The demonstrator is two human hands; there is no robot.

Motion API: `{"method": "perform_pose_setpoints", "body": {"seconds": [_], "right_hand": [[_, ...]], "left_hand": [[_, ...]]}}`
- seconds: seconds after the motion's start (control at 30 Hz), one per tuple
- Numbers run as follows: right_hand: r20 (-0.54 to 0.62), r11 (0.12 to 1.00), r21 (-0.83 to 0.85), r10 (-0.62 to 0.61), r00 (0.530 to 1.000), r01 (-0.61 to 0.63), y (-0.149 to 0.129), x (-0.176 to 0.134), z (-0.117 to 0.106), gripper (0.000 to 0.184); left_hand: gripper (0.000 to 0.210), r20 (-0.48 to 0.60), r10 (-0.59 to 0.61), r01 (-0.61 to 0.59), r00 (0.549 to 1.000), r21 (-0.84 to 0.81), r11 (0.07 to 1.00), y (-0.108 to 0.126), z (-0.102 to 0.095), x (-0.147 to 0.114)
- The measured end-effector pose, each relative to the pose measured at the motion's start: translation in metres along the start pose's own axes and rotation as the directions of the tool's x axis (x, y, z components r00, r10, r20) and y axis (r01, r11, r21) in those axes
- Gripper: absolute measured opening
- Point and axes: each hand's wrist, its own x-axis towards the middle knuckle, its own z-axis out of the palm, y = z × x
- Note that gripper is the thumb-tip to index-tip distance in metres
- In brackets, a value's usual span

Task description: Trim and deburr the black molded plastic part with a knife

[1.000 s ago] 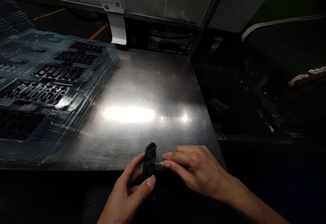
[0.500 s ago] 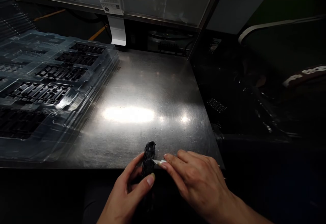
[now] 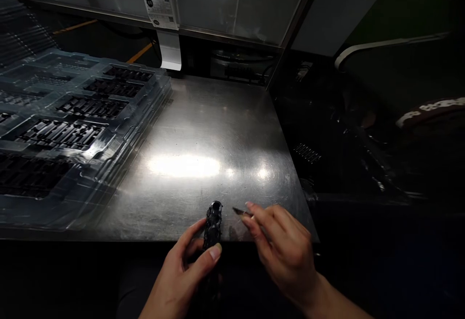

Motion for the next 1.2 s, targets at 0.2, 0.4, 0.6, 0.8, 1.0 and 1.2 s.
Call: {"method": "perform_pose_setpoints", "body": {"seconds": [0.2,0.4,0.6,0.8,1.0,1.2], "right_hand": [[0.623,0.371,0.496,0.477,0.619,-0.785,-0.008,0.023,0.03,0.05],[0.478,0.253,0.698,0.532,0.699,-0.67,-0.006,0.02,0.028,0.048],[0.544,0.258,0.732,0.335,0.769,-0.63,-0.025,0.003,0.026,0.068],[0.484,0.209,0.752,0.469,0.739,-0.625,-0.019,0.018,0.02,0.046],[0.535,0.307,0.691,0.392,0.749,-0.654,-0.026,0.016,0.022,0.052],[0.581,0.293,0.661,0.383,0.718,-0.691,-0.021,0.018,0.019,0.054]], "left_hand": [[0.072,-0.006,0.018,-0.018,1.0,-0.009,1.0,-0.006,0.0,0.001],[0.059,-0.039,0.14,-0.145,0.989,-0.328,0.933,0.007,-0.008,-0.002],[0.043,-0.097,0.212,-0.233,0.972,-0.474,0.849,0.021,0.014,-0.002],[0.049,-0.12,0.236,-0.264,0.964,-0.393,0.881,-0.006,0.008,0.004],[0.048,-0.074,0.296,-0.299,0.952,-0.415,0.86,0.0,0.009,0.011],[0.04,-0.029,0.262,-0.241,0.965,-0.502,0.83,0.001,0.005,0.015]]}}
